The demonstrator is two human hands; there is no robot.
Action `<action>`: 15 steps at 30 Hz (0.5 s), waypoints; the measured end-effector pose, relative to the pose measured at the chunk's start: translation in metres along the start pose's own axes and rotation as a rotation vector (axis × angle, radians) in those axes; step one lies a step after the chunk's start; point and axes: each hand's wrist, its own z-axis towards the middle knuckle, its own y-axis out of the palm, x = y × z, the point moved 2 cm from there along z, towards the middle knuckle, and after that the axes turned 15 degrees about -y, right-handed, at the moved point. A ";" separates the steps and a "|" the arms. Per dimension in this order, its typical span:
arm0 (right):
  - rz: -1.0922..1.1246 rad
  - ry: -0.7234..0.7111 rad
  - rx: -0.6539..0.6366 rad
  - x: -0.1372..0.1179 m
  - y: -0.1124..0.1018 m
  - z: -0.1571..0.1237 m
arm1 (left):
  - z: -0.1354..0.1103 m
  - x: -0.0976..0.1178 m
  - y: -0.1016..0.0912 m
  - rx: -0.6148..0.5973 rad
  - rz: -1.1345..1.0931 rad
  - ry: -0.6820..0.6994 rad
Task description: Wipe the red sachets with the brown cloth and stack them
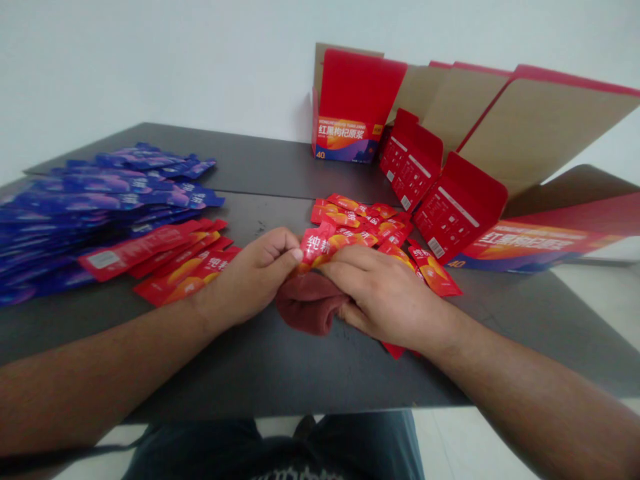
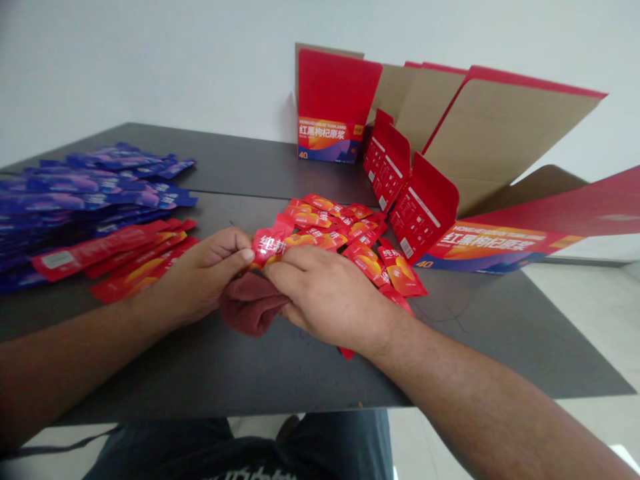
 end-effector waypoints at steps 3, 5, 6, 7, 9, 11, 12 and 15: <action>-0.124 0.195 0.099 0.010 -0.006 -0.002 | 0.000 -0.006 0.003 -0.035 -0.114 -0.063; -0.141 0.217 0.139 0.012 -0.006 -0.003 | -0.001 -0.007 0.005 -0.041 -0.162 -0.098; -0.116 0.171 0.131 0.010 -0.005 -0.002 | -0.001 -0.007 0.005 -0.032 -0.172 -0.098; -0.074 0.101 0.103 0.007 -0.003 -0.002 | -0.002 -0.007 0.005 -0.015 -0.175 -0.090; 0.018 -0.047 0.027 -0.001 0.001 0.000 | -0.002 -0.005 0.003 0.014 -0.159 -0.074; 0.054 -0.101 -0.015 -0.004 0.002 0.000 | -0.002 -0.005 0.002 0.012 -0.146 -0.069; 0.034 -0.065 -0.009 -0.003 0.001 0.000 | -0.002 -0.006 0.003 0.000 -0.153 -0.073; -0.101 0.142 0.112 0.008 -0.006 -0.003 | -0.001 -0.009 0.007 -0.037 -0.228 -0.104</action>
